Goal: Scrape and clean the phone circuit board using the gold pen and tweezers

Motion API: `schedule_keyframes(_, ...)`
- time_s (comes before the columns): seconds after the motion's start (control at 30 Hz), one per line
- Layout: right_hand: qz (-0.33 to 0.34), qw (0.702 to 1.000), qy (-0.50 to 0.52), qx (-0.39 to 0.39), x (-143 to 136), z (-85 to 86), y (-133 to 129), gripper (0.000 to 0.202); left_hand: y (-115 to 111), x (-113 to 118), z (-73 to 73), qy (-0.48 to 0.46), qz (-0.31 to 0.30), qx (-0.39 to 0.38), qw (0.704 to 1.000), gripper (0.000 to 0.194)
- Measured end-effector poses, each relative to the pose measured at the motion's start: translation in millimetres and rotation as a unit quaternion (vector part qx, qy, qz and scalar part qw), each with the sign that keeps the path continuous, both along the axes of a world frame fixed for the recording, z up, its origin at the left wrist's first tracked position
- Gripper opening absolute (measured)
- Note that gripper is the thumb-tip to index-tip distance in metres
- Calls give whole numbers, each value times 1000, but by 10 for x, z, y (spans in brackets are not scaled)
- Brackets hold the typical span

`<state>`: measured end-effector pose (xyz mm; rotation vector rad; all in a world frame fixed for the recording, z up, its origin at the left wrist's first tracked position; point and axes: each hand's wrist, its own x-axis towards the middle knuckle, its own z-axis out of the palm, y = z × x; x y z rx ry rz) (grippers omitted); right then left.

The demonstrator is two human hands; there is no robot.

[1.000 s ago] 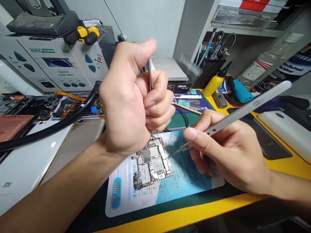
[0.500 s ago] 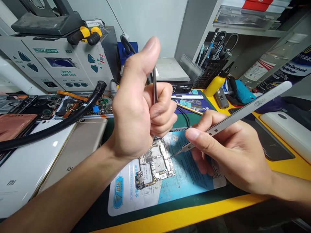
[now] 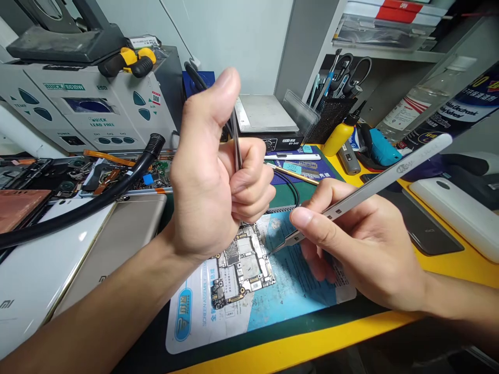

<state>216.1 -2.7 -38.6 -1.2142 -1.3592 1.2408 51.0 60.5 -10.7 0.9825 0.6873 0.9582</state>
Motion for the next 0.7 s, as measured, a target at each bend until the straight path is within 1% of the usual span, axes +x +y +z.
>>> schedule_keyframes(0.17, -1, 1000, 12, -3, 2, 3, -17, 39, -19, -21, -22, -19, -1, -1, 1000, 81)
schedule_keyframes(0.37, 24, 998, 44, -30, 8, -30, -24, 39, -4, -34, -31, -33, -19, -17, 999, 78)
schedule_keyframes(0.47, 31, 997, 57, -44, 8, -29, -25, 38, -4, -26, -40, -40, -18, -17, 999, 76)
schedule_keyframes(0.7, 38, 997, 55, -50, -3, -28, -19, 40, -12, -53, -128, -77, -38, -7, 996, 76)
